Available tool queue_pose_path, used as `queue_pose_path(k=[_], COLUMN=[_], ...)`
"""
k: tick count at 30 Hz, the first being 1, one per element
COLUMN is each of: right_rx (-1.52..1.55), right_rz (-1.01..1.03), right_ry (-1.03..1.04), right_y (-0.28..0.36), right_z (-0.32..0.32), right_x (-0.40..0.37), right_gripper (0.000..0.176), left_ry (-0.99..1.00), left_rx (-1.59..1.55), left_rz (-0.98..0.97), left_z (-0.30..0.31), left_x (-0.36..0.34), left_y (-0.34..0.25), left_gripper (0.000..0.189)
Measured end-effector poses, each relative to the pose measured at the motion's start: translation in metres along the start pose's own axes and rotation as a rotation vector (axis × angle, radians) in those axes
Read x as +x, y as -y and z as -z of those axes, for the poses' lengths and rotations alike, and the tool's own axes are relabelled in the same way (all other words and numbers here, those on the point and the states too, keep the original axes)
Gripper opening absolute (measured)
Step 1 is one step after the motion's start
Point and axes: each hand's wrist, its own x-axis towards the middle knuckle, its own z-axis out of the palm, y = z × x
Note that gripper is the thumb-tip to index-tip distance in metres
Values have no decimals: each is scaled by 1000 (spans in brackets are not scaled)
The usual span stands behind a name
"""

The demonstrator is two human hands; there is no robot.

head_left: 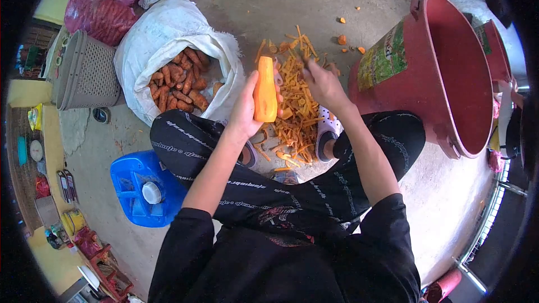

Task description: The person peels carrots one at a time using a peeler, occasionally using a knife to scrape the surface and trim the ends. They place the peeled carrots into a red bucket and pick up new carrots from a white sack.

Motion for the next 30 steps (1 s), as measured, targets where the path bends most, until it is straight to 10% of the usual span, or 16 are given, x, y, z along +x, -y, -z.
queue_pose_path(k=[5,11,30], right_rx=[380,129,-255], right_rz=[-397,196,96], right_ry=[-81,-34,130], right_y=[30,19,44], right_z=[19,-3,-7], right_x=[4,-8,-30], right_gripper=[31,42,38], left_ry=[-72,-158,-119], left_rx=[119,184,271], left_rz=[-54,79,297], left_z=[2,13,15], left_x=[0,3,-5], left_y=[14,18,9], left_gripper=[35,28,21])
